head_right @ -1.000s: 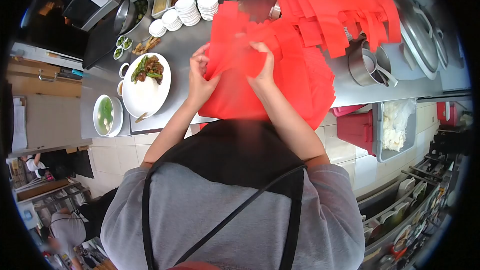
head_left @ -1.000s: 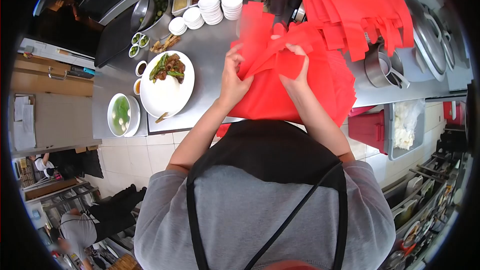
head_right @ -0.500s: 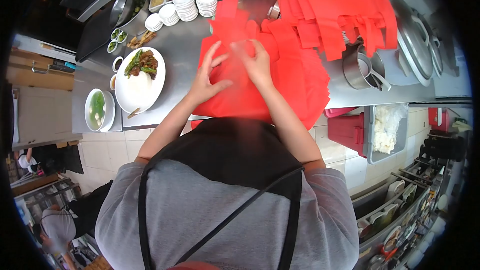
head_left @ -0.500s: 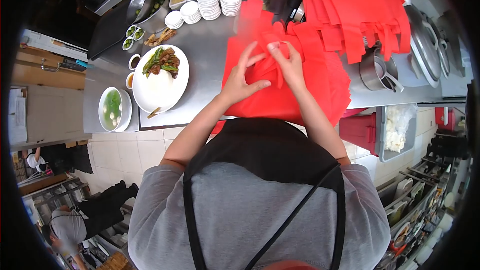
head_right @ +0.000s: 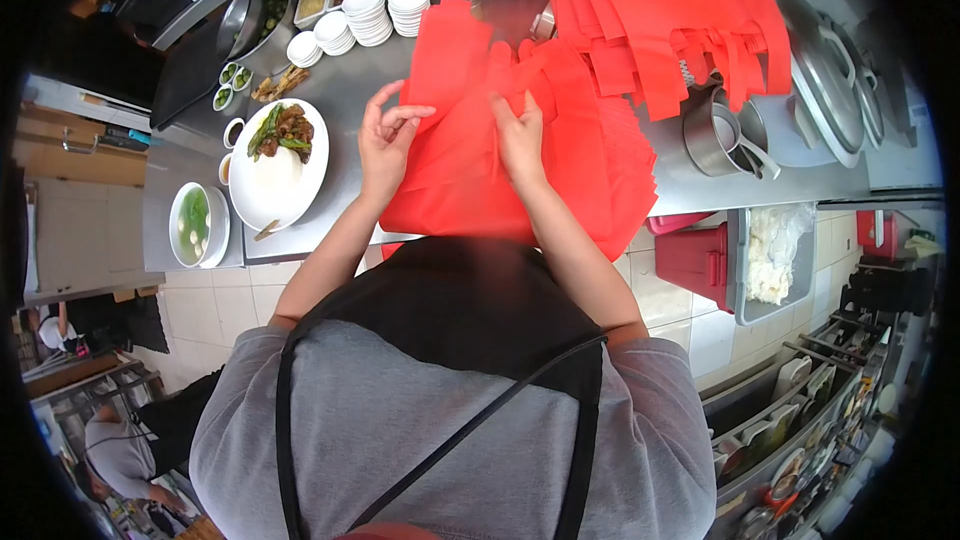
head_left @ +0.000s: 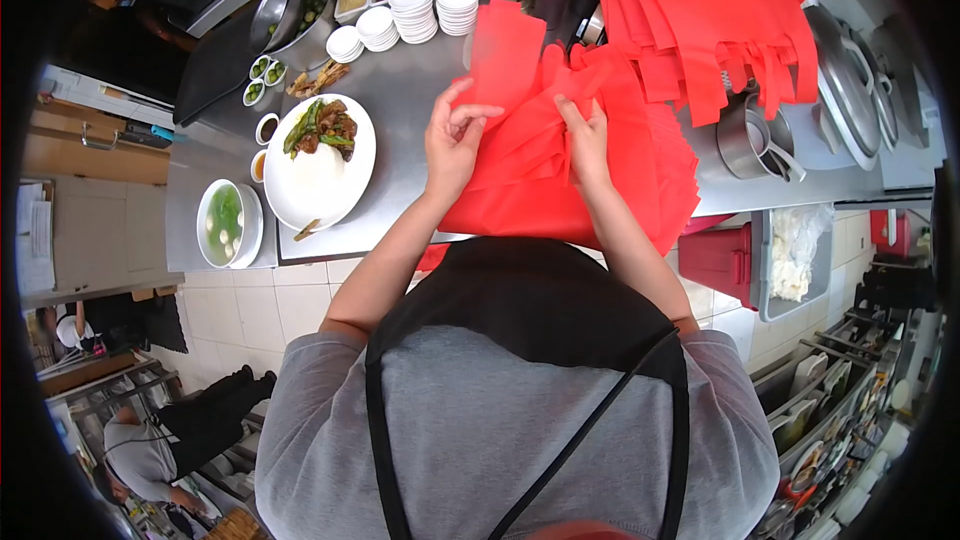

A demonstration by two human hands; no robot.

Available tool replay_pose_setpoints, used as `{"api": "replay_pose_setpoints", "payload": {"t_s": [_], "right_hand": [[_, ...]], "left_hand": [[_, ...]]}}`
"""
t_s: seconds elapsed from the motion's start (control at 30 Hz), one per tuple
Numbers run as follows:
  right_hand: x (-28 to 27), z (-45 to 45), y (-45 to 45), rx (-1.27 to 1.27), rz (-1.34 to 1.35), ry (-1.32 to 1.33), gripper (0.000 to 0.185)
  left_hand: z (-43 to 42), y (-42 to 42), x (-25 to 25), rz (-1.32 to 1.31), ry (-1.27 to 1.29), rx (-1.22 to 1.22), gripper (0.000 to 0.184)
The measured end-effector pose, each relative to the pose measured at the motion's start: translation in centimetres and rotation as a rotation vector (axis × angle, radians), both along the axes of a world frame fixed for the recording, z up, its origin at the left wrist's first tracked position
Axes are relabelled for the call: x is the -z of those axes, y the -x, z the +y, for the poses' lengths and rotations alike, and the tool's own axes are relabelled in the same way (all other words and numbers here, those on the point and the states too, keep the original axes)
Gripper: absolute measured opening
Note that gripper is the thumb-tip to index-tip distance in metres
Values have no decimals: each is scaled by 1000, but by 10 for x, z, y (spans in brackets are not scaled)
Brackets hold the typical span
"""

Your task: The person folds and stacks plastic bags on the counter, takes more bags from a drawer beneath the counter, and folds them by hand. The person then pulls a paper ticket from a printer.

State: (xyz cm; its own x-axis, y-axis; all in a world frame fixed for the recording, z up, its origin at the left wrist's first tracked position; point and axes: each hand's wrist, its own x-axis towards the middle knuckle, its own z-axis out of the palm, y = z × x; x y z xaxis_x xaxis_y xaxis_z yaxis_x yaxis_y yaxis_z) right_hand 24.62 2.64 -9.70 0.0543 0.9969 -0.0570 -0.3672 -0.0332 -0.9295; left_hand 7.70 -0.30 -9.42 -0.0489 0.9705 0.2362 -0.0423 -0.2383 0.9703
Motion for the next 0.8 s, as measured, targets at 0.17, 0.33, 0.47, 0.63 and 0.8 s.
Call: {"api": "replay_pose_setpoints", "payload": {"t_s": [0.17, 0.33, 0.47, 0.63, 0.8], "right_hand": [[-7, 8, 9, -83, 191, 253, 44], [-15, -1, 3, -202, 331, 291, 72], [-17, -36, -51, -526, -812, -288, 69], [-21, -105, -80, -570, -1742, -672, 58], [-3, -90, -91, -785, -1713, -589, 72]], "left_hand": [[-10, 27, 10, 78, -40, 20, 80], [-49, 77, 41, -128, 561, 63, 86], [-88, 60, 17, -76, 535, 75, 92], [-113, 44, 20, 760, 113, 79, 80], [-95, 34, 17, 1368, -262, 18, 55]]}}
